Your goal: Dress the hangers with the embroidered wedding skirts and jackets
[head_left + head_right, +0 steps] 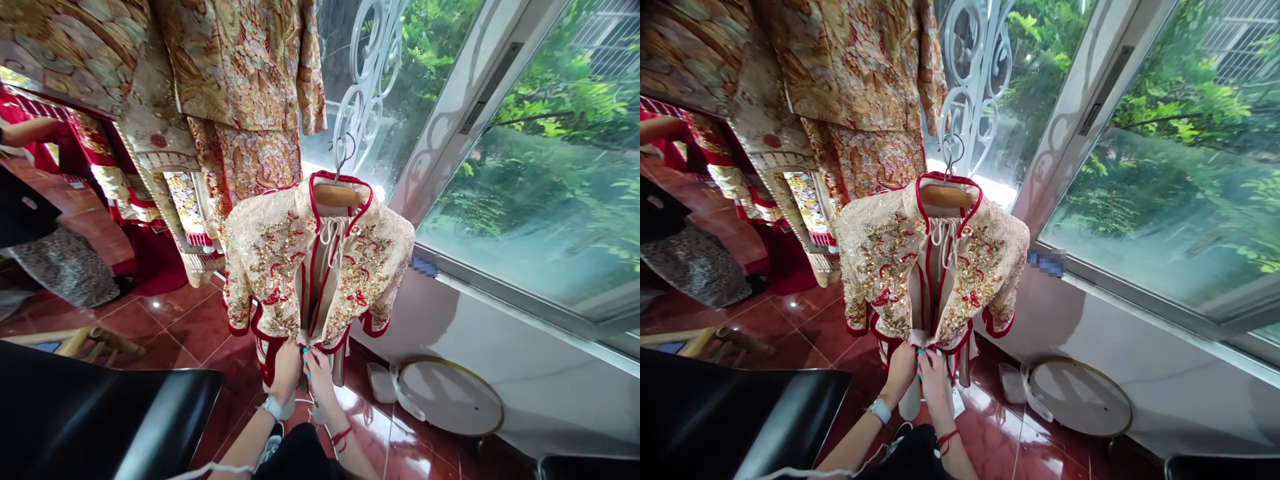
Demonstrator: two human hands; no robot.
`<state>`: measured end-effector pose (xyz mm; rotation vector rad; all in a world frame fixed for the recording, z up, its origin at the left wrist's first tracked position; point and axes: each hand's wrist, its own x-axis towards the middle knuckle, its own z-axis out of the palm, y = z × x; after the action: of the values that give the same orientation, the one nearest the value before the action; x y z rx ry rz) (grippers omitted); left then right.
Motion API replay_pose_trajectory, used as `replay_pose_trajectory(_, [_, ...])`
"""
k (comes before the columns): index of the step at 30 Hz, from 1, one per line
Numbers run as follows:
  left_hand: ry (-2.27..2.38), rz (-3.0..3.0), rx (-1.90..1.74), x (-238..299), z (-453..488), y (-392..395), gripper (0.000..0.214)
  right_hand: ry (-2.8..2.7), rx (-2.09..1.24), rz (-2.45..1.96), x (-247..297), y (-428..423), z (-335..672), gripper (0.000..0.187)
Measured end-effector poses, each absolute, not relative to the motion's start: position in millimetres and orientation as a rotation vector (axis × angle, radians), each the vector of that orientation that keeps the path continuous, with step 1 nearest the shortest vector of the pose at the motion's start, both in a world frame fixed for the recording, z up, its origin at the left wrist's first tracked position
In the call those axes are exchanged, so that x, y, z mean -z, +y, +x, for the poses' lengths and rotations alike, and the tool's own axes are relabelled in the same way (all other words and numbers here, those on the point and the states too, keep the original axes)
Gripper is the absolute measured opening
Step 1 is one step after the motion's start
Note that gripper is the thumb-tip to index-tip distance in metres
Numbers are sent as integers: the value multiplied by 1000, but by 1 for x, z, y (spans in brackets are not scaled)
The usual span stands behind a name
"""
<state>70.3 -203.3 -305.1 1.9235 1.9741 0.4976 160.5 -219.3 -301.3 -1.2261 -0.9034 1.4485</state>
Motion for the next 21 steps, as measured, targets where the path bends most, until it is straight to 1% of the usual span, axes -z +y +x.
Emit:
replay_pose_trajectory(3, [1946,1935,-488,311,74,-198,25,-891,-1470,-1228,298,-219,162,34])
replay_pose_trajectory(7, [1917,1942,-542,318,74,-207,31,-860,-1438,-1209,279,-215,163,35])
replay_pose_trajectory(11, [1936,1923,-593,320,72,-206,34,-953,-1350,-1175,236,-206,164,36])
replay_pose_trajectory(16, [1965,1892,-639,315,67,-203,32,-1084,-1285,-1137,180,-196,164,41])
replay_pose_trajectory(18, [1966,1883,-628,309,63,-209,29,-1131,-1304,-1121,173,-194,163,41])
replay_pose_trajectory(21, [1990,1871,-642,291,56,-218,25,-1167,-1349,-1125,179,-194,161,39])
